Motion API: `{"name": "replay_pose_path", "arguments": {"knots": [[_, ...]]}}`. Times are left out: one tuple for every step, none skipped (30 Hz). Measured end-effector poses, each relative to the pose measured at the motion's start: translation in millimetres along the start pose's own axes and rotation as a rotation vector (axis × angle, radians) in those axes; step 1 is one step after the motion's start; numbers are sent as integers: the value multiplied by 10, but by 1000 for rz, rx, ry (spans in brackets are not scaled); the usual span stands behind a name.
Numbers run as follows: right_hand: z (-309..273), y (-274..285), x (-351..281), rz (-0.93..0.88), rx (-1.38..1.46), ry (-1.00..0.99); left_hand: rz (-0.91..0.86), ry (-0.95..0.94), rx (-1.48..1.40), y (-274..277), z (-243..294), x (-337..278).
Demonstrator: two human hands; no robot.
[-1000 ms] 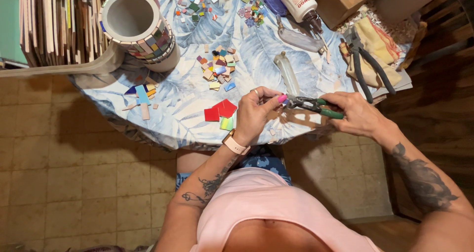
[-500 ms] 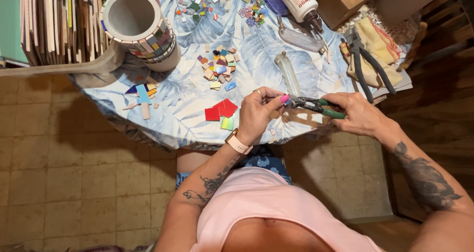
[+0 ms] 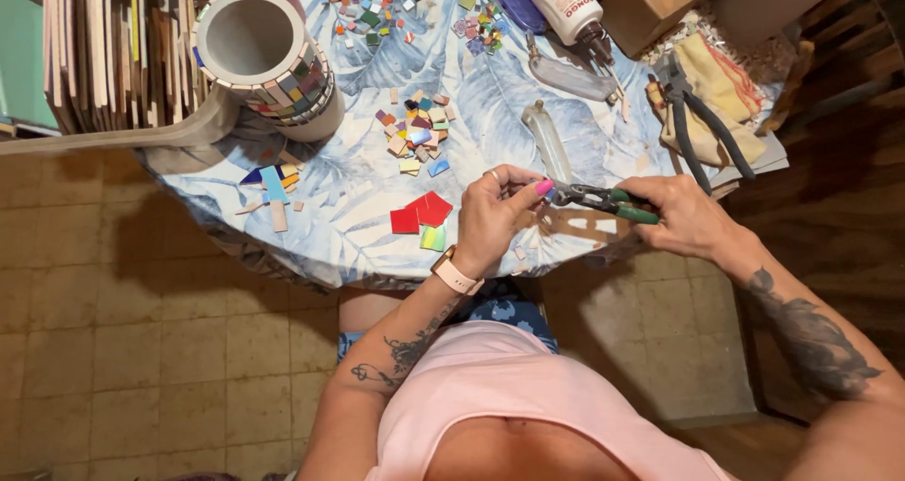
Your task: Cutting small mosaic tiles into smaller pieces using mosaic nippers at a craft table.
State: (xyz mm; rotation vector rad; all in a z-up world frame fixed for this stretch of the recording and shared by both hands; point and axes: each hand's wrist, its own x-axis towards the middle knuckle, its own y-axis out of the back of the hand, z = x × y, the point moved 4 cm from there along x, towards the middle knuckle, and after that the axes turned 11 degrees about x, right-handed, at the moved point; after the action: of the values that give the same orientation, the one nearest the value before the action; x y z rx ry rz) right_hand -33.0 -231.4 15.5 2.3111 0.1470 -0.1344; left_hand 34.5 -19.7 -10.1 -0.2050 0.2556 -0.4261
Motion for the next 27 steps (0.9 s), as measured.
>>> {"name": "replay_pose_path", "arguments": {"knots": [[-5,-5,2,2,1,-1,-2,0,1,0,14,-4],[-18,-8,5,5,-2,18,7,-14,-6,4,34,-7],[-28,-3,10,11,-6,37,15,-30,-14,2,58,-3],[-37,5,11,14,-6,37,13,-31,-12,2,62,1],[-57,12,12,12,4,62,15,-38,7,3,64,-1],[-76,18,14,11,15,87,17,-45,27,5,64,-3],[-81,14,4,10,17,84,16,-41,27,1,55,-8],[-89,13,-7,14,16,86,17,-40,23,-3,49,-13],[-102,25,6,20,13,94,20,-45,18,-4,57,-2],[-103,33,8,20,12,97,22,-47,19,-3,82,1],[-101,33,1,20,21,90,29,-47,22,2,102,-5],[-97,32,-7,19,30,84,37,-46,25,6,120,-9],[-118,32,-18,21,31,82,36,-45,26,15,101,-9],[-138,36,-28,32,25,77,35,-63,17,25,89,-9],[-159,47,-29,42,18,73,37,-83,7,36,82,-3],[-154,60,-32,43,17,74,37,-83,7,41,95,-28],[-149,74,-34,58,22,74,33,-78,-1,49,106,-57],[-145,87,-36,74,28,74,30,-72,-10,57,116,-86],[-180,89,-25,73,29,75,31,-71,-9,63,118,-96],[-215,91,-14,71,22,73,31,-75,-13,69,122,-107],[-252,91,2,69,14,73,32,-80,-17,79,127,-119],[-292,81,20,67,16,75,35,-80,-16,95,117,-124],[-334,72,43,62,20,84,37,-93,-27,112,112,-125],[-378,62,66,57,24,92,38,-106,-38,132,108,-126],[-395,57,73,54,23,97,43,-108,-39,149,105,-131],[-407,45,82,34,23,86,57,-113,-20,172,102,-135],[-417,32,85,13,23,72,69,-116,-2,191,96,-141]]}}
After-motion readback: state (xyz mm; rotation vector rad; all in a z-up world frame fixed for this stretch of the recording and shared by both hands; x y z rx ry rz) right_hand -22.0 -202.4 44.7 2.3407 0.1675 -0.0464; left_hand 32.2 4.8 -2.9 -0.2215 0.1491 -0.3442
